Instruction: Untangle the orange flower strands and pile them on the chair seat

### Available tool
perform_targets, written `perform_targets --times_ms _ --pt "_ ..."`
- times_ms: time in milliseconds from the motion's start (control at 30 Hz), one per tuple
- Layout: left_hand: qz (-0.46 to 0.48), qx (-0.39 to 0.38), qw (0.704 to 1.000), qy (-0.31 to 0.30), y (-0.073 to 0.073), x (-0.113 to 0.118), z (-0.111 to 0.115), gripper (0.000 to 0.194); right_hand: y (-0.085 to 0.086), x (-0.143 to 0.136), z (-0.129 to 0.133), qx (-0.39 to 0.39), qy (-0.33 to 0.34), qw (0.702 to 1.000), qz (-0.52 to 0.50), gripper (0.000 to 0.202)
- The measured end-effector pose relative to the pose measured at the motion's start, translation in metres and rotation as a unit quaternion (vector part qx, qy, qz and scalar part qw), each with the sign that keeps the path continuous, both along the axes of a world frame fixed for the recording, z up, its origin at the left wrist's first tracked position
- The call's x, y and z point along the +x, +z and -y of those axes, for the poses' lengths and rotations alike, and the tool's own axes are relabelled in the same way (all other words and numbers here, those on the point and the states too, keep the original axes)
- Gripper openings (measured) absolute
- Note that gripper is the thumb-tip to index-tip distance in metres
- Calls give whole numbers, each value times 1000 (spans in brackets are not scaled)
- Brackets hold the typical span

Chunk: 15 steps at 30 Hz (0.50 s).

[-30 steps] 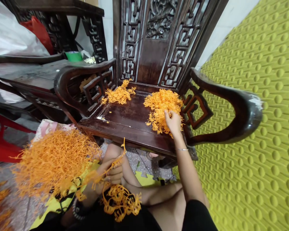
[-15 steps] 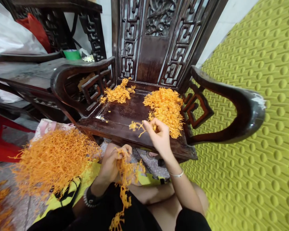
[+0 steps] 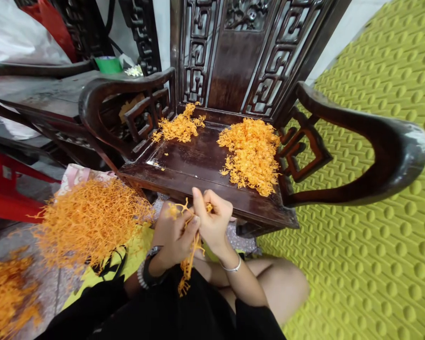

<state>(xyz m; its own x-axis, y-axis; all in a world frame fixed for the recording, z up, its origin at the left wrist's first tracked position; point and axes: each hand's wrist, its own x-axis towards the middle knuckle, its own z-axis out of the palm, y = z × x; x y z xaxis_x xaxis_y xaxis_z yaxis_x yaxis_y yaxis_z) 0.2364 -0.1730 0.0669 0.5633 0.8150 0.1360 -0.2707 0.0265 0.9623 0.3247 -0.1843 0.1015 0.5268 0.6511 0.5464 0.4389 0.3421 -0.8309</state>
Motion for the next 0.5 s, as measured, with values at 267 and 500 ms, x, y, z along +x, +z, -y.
perform_targets --times_ms 267,500 --pt "62 -79 994 -52 -3 3 14 51 -3 -4 23 6 32 989 -144 54" --pt "99 -150 981 -68 18 -10 30 60 -13 -31 52 33 50 986 -154 54"
